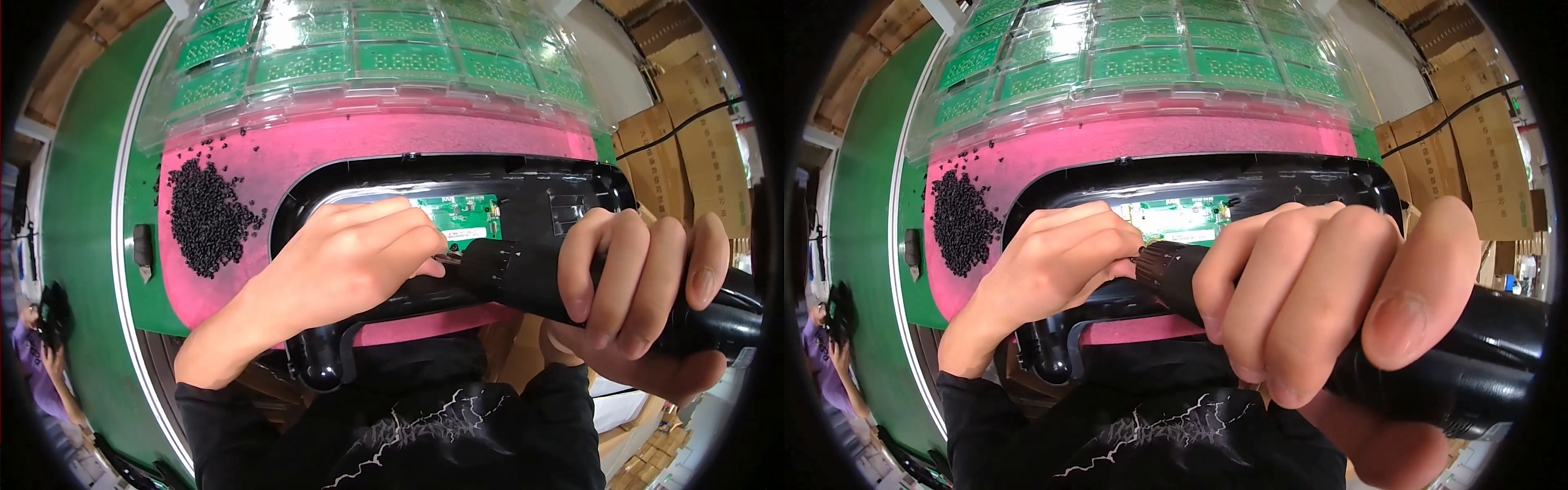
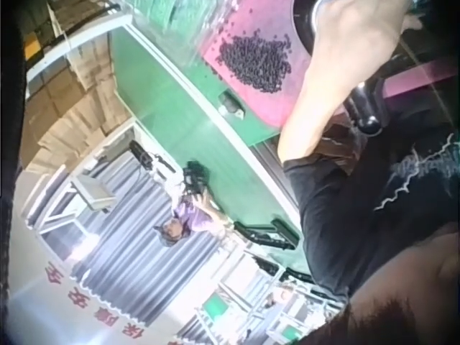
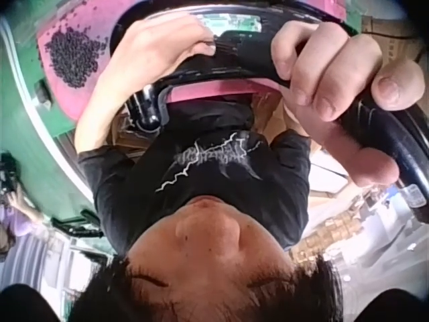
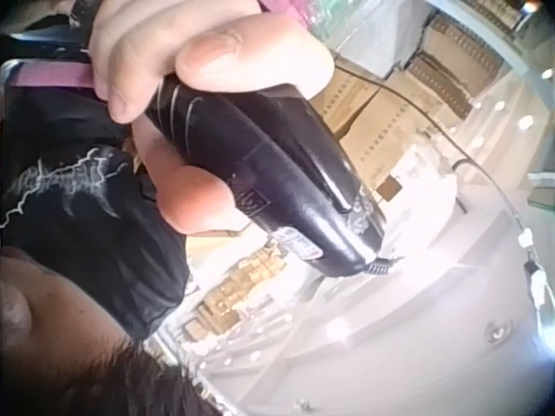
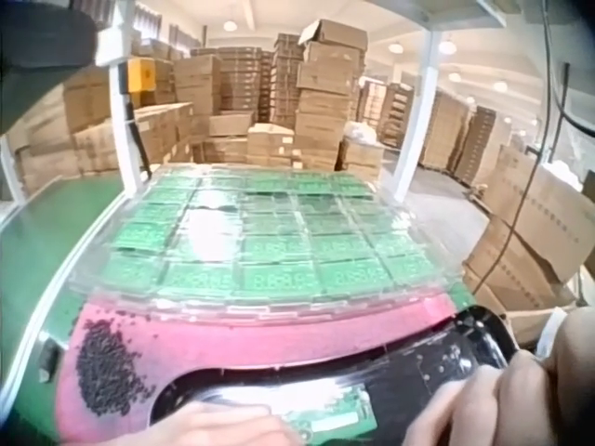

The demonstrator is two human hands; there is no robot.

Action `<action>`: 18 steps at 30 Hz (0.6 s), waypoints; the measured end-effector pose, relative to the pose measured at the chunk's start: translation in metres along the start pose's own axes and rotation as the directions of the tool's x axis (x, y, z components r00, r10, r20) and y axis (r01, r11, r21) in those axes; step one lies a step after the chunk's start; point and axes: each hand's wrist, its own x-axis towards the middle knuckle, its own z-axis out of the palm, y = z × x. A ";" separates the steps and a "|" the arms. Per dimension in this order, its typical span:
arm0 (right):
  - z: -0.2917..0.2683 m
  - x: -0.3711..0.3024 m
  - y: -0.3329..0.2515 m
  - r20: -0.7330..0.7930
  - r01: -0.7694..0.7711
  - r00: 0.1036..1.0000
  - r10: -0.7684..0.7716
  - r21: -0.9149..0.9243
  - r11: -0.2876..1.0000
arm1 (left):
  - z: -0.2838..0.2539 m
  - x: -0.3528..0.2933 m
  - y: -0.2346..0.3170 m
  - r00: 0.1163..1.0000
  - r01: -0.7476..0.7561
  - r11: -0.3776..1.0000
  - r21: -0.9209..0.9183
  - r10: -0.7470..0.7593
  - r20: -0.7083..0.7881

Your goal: Assembling circuit boards into black plastic device housings at a workbench.

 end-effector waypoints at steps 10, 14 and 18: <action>-0.010 0.014 0.018 0.167 -0.062 0.983 0.075 -0.081 0.995 | 0.000 -0.006 0.001 0.967 0.207 0.963 0.172 -0.229 0.116; -0.003 0.009 0.025 -0.100 -0.335 0.942 0.320 -0.319 0.887 | -0.005 -0.006 -0.002 0.950 0.302 0.930 0.211 -0.311 0.010; 0.002 0.006 0.035 -0.165 -0.334 0.942 0.291 -0.405 0.851 | -0.005 -0.004 0.005 0.905 0.419 0.883 0.213 -0.425 -0.022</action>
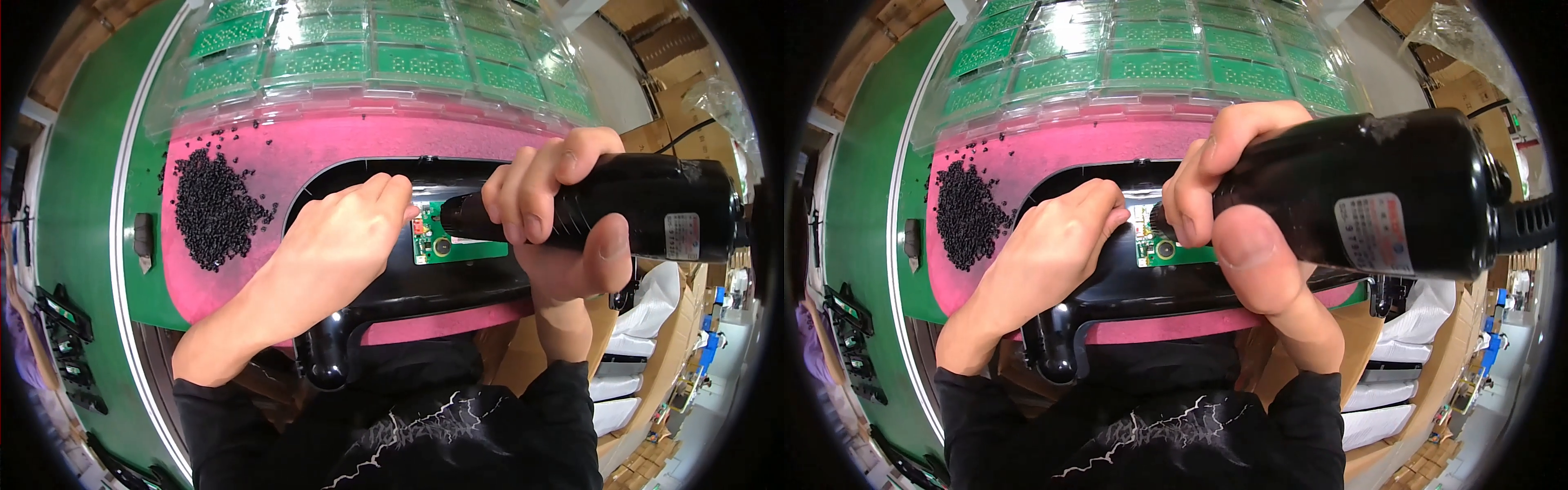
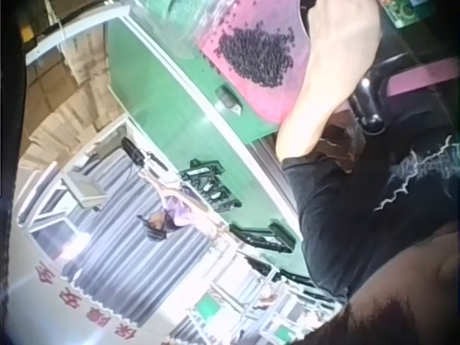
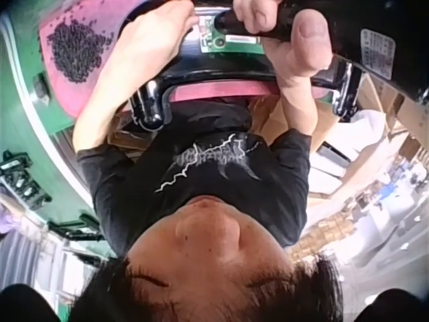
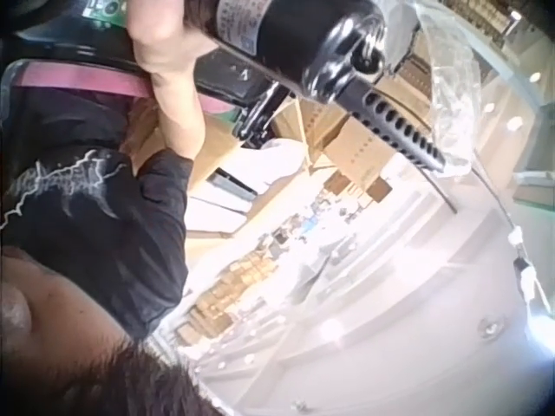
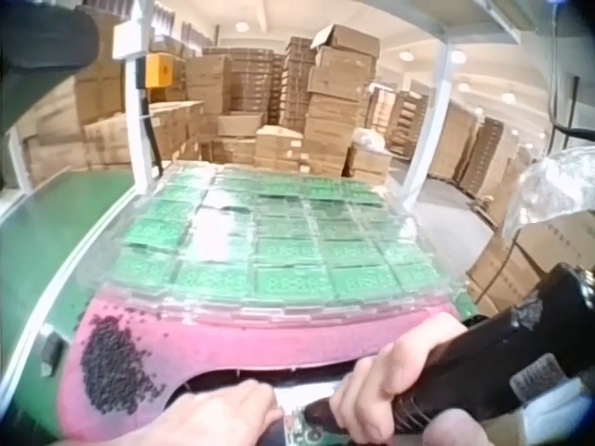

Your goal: Assembling circuit boards into black plastic device housings at a workbench.

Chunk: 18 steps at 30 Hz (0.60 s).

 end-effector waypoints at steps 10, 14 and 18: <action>0.001 0.008 0.004 0.087 0.006 0.996 -0.003 -0.037 0.999 | -0.002 -0.003 -0.006 0.995 0.030 0.999 0.016 -0.031 0.091; 0.003 0.014 0.007 0.122 -0.051 0.991 0.052 -0.009 0.999 | 0.000 -0.006 -0.007 0.996 0.024 0.998 0.054 -0.029 0.086; 0.006 0.017 0.006 0.129 -0.036 0.991 0.040 -0.032 0.999 | -0.001 -0.005 -0.010 0.994 0.011 0.996 0.083 -0.020 0.110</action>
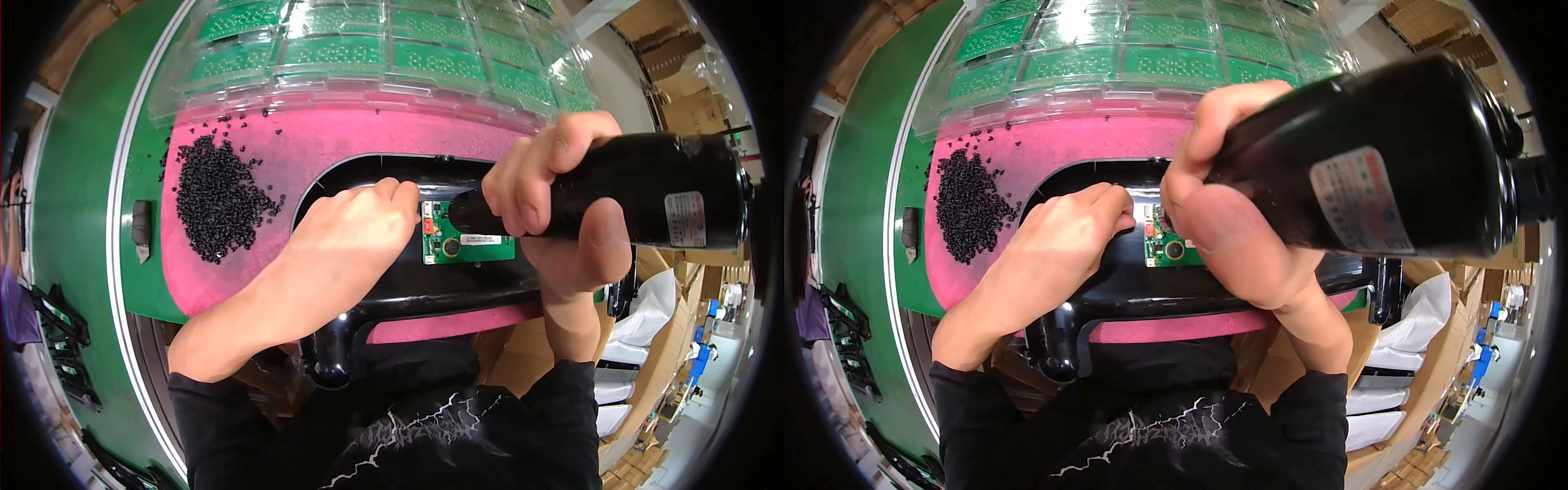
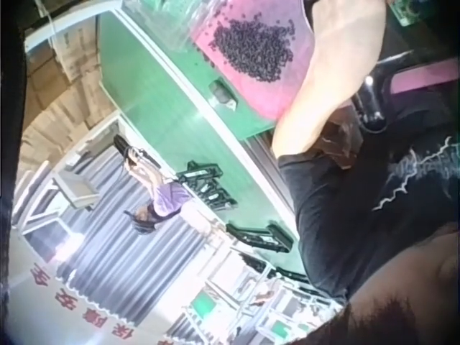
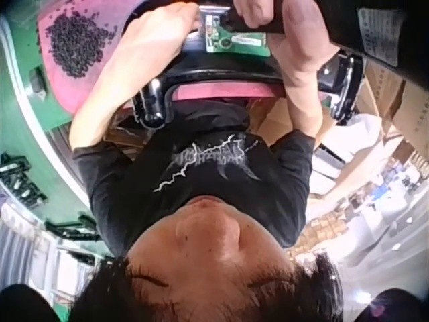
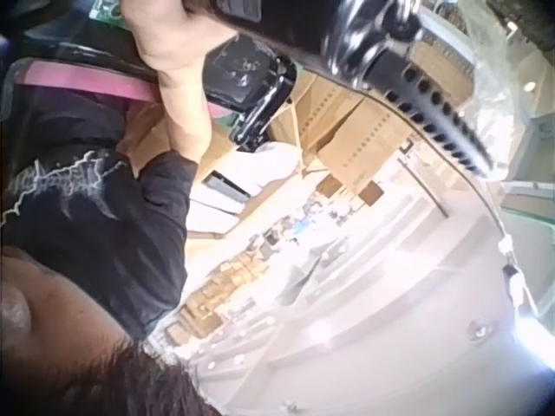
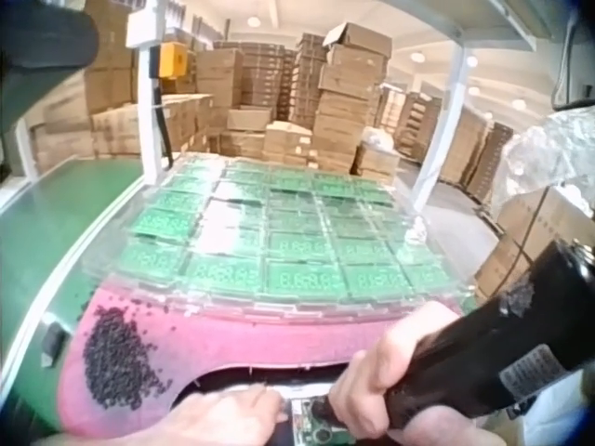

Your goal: Assembling circuit boards into black plastic device housings at a workbench.

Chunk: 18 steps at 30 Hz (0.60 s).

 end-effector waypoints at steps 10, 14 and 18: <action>0.005 -0.006 -0.003 -0.097 0.003 0.995 -0.004 -0.006 1.000 | -0.001 -0.001 0.002 0.999 -0.036 0.999 0.033 0.036 0.008; 0.006 -0.004 0.001 -0.072 0.012 0.997 -0.013 -0.022 1.000 | 0.001 0.000 0.001 0.997 -0.071 0.996 0.052 0.073 -0.024; 0.003 0.008 0.008 0.049 -0.005 0.999 0.003 0.038 0.999 | 0.002 0.001 0.000 0.998 -0.057 0.996 0.067 0.059 -0.028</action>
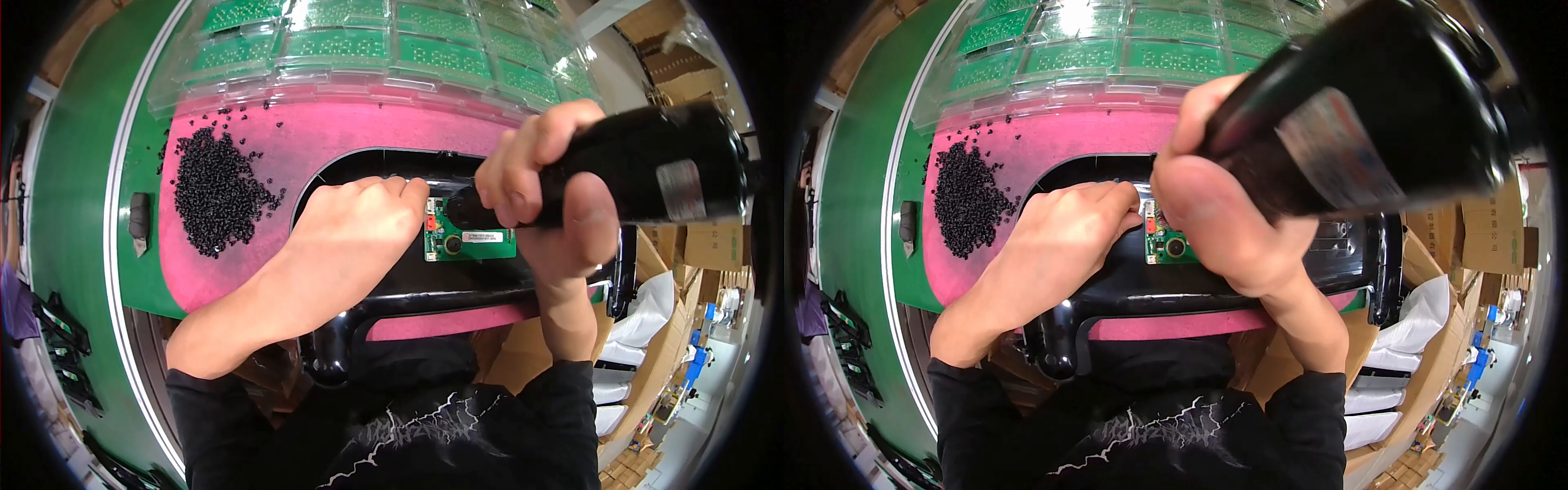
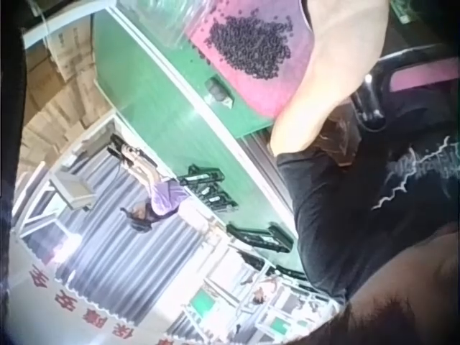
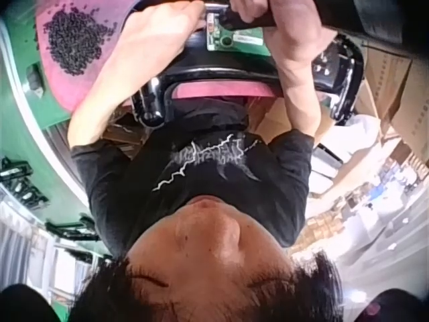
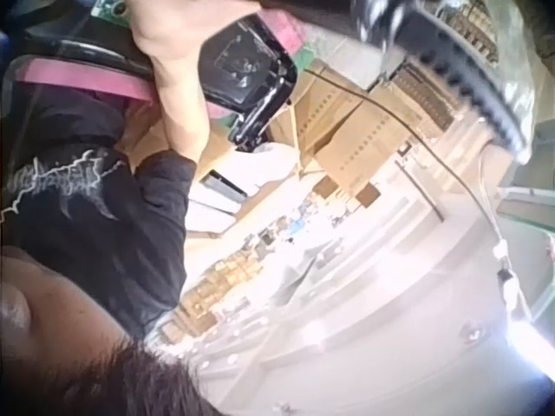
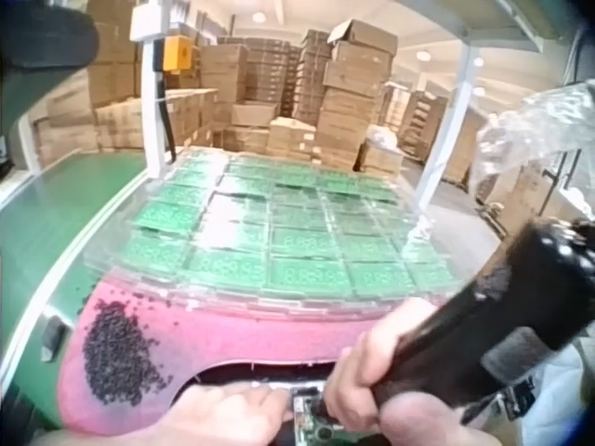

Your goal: Assembling circuit boards into black plastic device housings at a workbench.

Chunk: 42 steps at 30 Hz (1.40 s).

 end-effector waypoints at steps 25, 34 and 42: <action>-0.021 -0.028 -0.034 -0.059 0.200 0.980 -0.192 0.377 0.904 | 0.003 0.013 -0.002 0.914 -0.394 0.890 -0.230 0.353 -0.202; 0.001 -0.041 -0.024 -0.173 -0.034 0.983 0.057 0.130 0.991 | -0.003 0.011 0.004 0.981 -0.172 0.970 -0.172 0.153 -0.117; 0.006 -0.043 -0.031 -0.034 -0.225 0.974 0.225 0.018 0.974 | -0.001 0.010 0.004 0.974 -0.163 0.969 -0.187 0.128 -0.187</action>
